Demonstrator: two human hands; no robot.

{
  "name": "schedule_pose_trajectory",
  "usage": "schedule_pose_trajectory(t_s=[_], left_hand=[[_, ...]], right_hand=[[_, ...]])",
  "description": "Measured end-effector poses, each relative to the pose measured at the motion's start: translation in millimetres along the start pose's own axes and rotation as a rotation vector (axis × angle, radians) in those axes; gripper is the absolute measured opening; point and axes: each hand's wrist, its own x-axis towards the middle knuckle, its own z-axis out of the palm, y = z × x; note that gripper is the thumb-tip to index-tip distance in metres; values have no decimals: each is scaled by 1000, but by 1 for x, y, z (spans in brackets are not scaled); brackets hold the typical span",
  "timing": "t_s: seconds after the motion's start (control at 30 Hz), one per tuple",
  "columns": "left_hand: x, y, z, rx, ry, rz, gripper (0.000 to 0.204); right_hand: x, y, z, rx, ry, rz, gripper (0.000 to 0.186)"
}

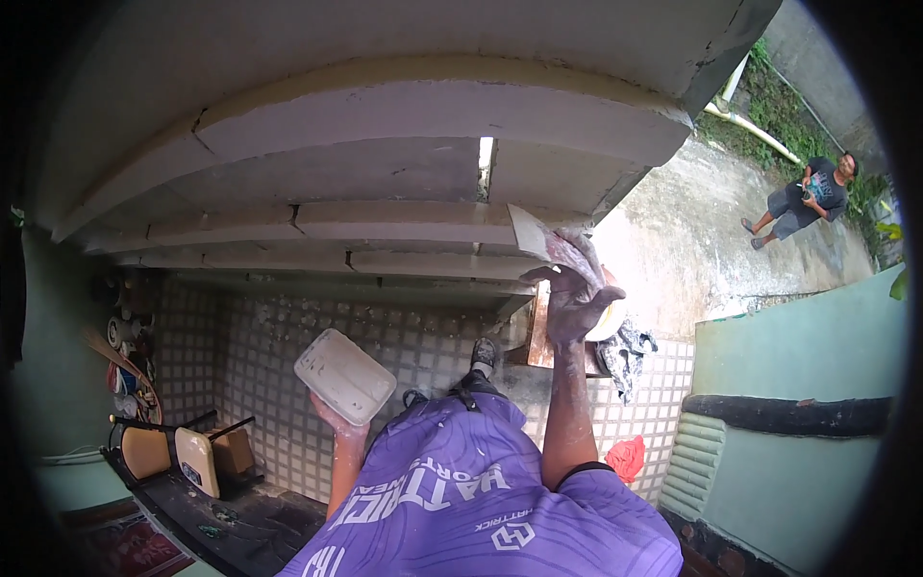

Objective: The recorder is applying a white plaster or putty substance to fill cracks and smooth out a wall using a hand trowel.

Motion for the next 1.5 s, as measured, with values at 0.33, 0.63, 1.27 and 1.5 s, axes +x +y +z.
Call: schedule_pose_trajectory(t_s=[0.33,0.63,1.27,1.5], left_hand=[[3,-1,-10,-79,-35,-29,68],[4,1,-15,-86,69,-20,69],[1,11,-26,-8,2,1,68],[4,6,-23,-32,-3,-50,68]], right_hand=[[9,3,19,-360,439,148,89],[22,6,-8,-205,556,105,7],[22,-58,-42,-1621,230,-124,23],[19,-30,-63,-1735,20,-243,33]])
